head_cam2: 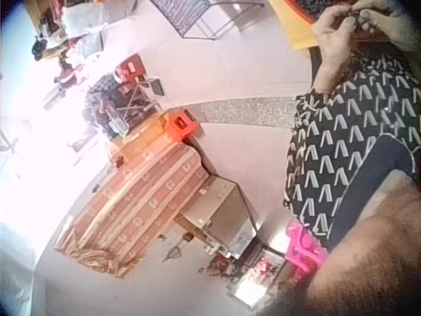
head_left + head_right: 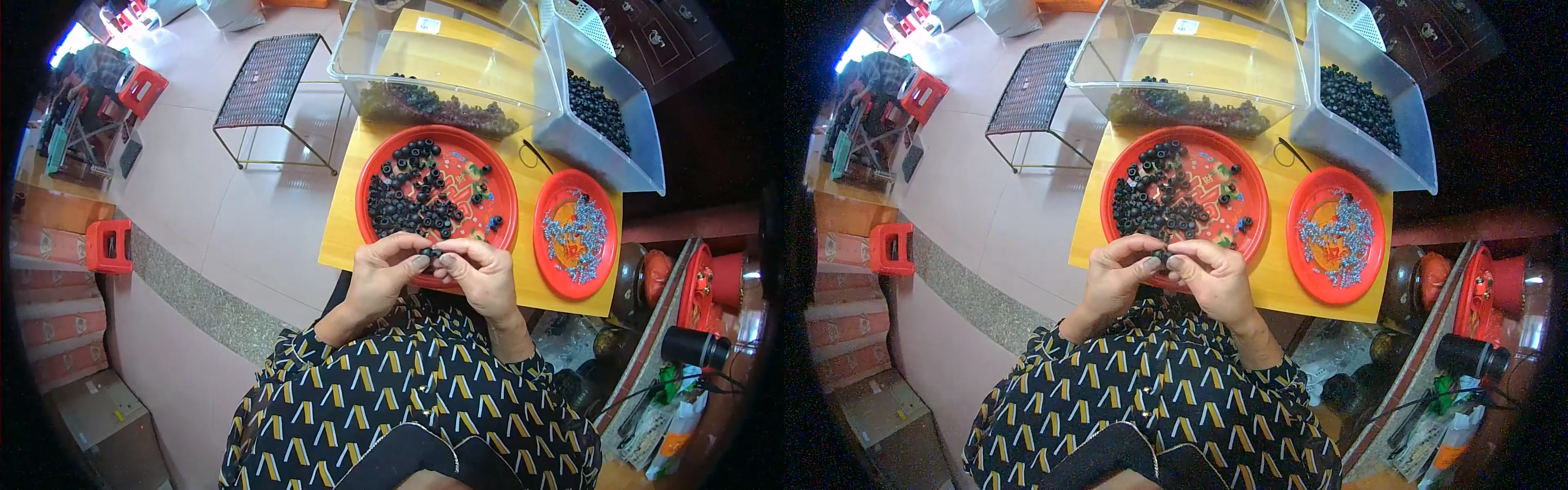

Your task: The person assembles small components by picking black plastic caps and metal pins from trays and pressing the pins into the caps by hand.

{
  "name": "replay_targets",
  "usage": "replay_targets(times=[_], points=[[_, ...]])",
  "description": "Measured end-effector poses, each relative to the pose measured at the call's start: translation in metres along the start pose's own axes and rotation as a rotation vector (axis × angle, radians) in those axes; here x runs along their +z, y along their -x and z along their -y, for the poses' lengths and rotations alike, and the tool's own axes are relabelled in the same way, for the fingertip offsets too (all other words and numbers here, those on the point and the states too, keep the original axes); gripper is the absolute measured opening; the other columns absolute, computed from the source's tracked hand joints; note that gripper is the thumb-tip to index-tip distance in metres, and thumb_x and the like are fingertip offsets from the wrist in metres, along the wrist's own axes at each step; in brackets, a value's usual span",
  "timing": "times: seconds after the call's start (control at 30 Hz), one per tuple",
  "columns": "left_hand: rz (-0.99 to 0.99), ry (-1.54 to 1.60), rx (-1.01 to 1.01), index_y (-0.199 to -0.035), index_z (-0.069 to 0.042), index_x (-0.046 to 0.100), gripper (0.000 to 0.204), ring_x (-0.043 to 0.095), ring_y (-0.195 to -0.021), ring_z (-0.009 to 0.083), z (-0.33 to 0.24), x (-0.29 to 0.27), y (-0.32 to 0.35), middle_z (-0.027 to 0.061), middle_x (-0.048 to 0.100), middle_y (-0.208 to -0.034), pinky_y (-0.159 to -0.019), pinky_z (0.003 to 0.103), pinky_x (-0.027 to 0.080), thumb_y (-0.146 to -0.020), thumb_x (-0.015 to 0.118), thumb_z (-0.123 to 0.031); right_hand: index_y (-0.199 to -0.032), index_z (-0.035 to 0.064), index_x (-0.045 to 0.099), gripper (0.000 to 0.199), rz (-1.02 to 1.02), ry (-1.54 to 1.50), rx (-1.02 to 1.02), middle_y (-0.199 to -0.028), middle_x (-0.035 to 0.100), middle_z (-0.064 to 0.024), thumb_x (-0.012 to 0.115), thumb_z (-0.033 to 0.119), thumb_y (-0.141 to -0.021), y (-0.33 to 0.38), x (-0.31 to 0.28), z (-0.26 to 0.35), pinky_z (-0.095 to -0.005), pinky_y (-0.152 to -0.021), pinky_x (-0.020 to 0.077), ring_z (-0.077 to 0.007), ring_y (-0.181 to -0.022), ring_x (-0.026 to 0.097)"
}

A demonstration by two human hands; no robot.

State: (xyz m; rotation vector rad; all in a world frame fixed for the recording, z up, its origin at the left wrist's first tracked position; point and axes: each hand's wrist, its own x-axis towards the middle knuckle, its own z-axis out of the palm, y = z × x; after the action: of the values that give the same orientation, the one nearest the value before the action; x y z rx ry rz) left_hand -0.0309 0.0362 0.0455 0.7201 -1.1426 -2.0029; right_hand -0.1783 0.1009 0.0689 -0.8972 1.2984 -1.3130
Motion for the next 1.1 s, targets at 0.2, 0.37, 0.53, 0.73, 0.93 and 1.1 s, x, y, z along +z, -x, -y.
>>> replay_targets(times=[0.2, 0.37, 0.53, 0.73, 0.93, 1.1], points=[[0.010, 0.070, 0.002, -0.097, 0.001, 0.058, 0.017, 0.059, -0.078, 0.0109, -0.002, -0.002, 0.000, 0.0037, 0.060, -0.087, -0.069, 0.022, 0.049, -0.081, 0.059, -0.002, -0.094, -0.0033, 0.060, 0.014, 0.016, 0.254, -0.281, -0.082, 0.059, -0.0092, 0.056, -0.001, -0.081, -0.005, 0.000, 0.007, -0.0220, -0.062, 0.0476, -0.0108, -0.072, 0.058], [0.030, 0.275, -0.109, -0.099, 0.002, 0.057, 0.020, 0.059, -0.079, 0.0126, 0.004, -0.007, -0.006, 0.0076, 0.061, -0.089, -0.071, 0.024, 0.049, -0.080, 0.059, 0.000, -0.093, -0.0042, 0.059, 0.013, 0.045, 0.108, -0.147, -0.084, 0.058, -0.0075, 0.057, 0.001, -0.081, -0.011, 0.000, -0.001, -0.0215, -0.062, 0.0478, -0.0107, -0.070, 0.058], [-0.122, 0.229, 0.027, -0.100, 0.003, 0.057, 0.020, 0.059, -0.080, 0.0140, -0.010, -0.031, -0.008, 0.0090, 0.061, -0.090, -0.074, 0.026, 0.048, -0.080, 0.057, 0.003, -0.091, -0.0044, 0.059, 0.011, -0.117, 0.335, -0.191, -0.082, 0.058, -0.0076, 0.056, 0.000, -0.081, -0.016, -0.018, 0.001, -0.0219, -0.060, 0.0478, -0.0113, -0.067, 0.059], [-0.142, 0.285, 0.039, -0.099, 0.004, 0.057, 0.020, 0.059, -0.080, 0.0150, -0.010, -0.054, -0.005, 0.0099, 0.061, -0.090, -0.073, 0.026, 0.048, -0.080, 0.057, 0.002, -0.086, -0.0005, 0.060, 0.015, -0.071, 0.901, -0.481, -0.077, 0.057, -0.0134, 0.061, 0.001, -0.072, -0.023, -0.019, -0.014, -0.0341, -0.062, 0.0464, -0.0272, -0.069, 0.058], [-0.165, 0.292, 0.008, -0.100, 0.004, 0.056, 0.020, 0.056, -0.076, 0.0162, -0.009, -0.049, 0.000, 0.0110, 0.060, -0.087, -0.070, 0.027, 0.046, -0.080, 0.056, -0.001, -0.078, 0.0063, 0.056, 0.008, 0.013, 1.119, -0.522, -0.069, 0.049, -0.0095, 0.056, 0.004, -0.071, -0.033, 0.006, -0.015, -0.0375, -0.060, 0.0439, -0.0256, -0.069, 0.054], [-0.139, 0.360, 0.022, -0.100, 0.005, 0.056, 0.021, 0.059, -0.081, 0.0147, -0.010, -0.049, 0.002, 0.0107, 0.061, -0.091, -0.074, 0.026, 0.049, -0.079, 0.057, 0.004, -0.074, 0.0064, 0.053, 0.005, 0.032, 1.275, -0.537, -0.069, 0.048, -0.0094, 0.050, 0.004, -0.070, -0.038, 0.014, -0.023, -0.0351, -0.057, 0.0456, -0.0256, -0.069, 0.053]])
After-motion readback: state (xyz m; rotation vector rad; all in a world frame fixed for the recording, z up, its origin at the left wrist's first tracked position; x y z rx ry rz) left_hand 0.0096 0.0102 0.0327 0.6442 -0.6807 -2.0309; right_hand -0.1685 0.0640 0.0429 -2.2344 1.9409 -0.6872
